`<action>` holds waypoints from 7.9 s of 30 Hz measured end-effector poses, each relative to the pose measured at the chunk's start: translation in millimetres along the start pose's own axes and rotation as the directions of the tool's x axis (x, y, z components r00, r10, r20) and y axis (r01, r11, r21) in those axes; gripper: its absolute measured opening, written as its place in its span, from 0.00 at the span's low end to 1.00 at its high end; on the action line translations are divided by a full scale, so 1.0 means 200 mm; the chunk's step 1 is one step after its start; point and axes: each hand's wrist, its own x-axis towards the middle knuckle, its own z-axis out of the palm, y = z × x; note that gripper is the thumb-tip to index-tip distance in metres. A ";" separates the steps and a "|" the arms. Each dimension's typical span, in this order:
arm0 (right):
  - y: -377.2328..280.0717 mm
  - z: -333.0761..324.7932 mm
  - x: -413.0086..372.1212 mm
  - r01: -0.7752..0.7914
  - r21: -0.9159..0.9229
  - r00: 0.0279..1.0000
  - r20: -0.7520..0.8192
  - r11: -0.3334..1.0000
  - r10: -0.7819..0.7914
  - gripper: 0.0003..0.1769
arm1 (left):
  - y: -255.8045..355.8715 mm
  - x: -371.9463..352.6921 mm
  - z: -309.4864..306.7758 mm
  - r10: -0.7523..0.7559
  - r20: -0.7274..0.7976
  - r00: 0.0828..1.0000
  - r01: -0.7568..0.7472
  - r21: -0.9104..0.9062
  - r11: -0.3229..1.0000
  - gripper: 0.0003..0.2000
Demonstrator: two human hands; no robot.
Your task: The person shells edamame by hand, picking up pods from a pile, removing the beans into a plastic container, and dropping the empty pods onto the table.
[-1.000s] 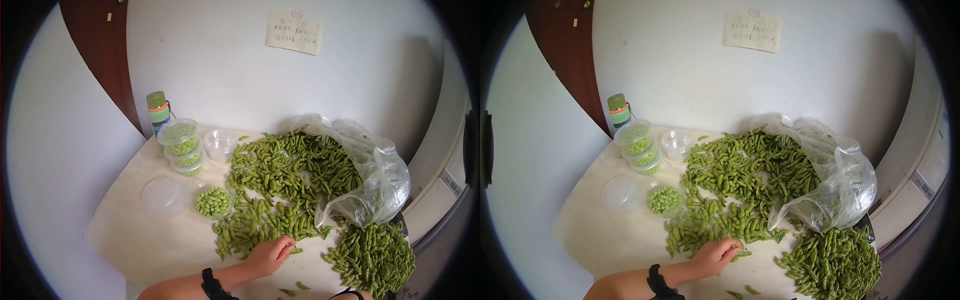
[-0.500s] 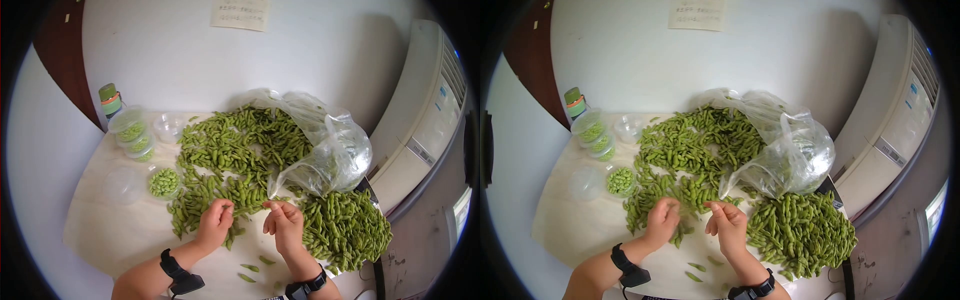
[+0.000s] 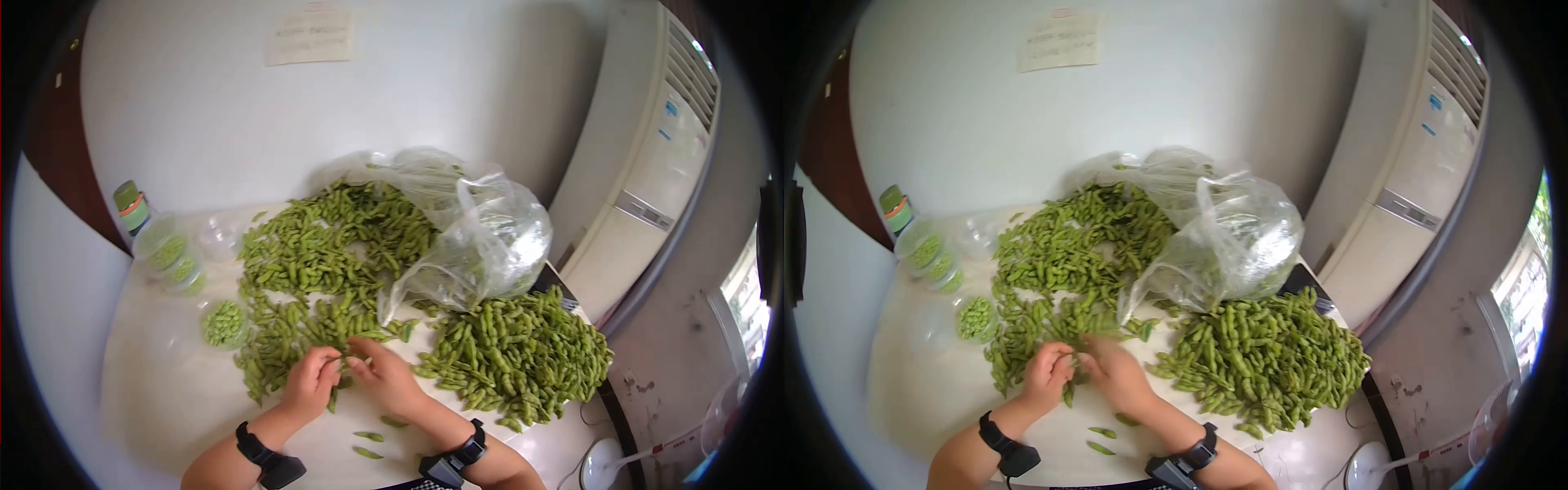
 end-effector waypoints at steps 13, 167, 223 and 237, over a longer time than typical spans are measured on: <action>0.07 -0.25 0.06 0.014 -0.438 0.943 -0.294 0.899 -0.158 0.06 | 0.00 0.01 -0.02 0.008 -0.026 1.000 -0.007 0.047 0.999 0.09; 0.10 -0.01 0.06 -0.682 0.585 0.711 0.671 0.439 0.211 0.14 | 0.13 -0.02 0.03 0.056 0.017 0.998 -0.057 0.505 0.861 0.03; 0.18 0.01 0.05 0.129 0.246 0.889 0.400 0.961 -0.222 0.11 | 0.05 -0.01 -0.02 -0.403 0.001 0.915 0.381 -0.331 0.864 0.01; 0.29 -0.03 0.10 0.053 0.132 0.996 0.066 0.990 -0.062 0.14 | 0.09 -0.04 -0.01 -0.052 0.003 0.999 0.052 0.036 0.998 0.05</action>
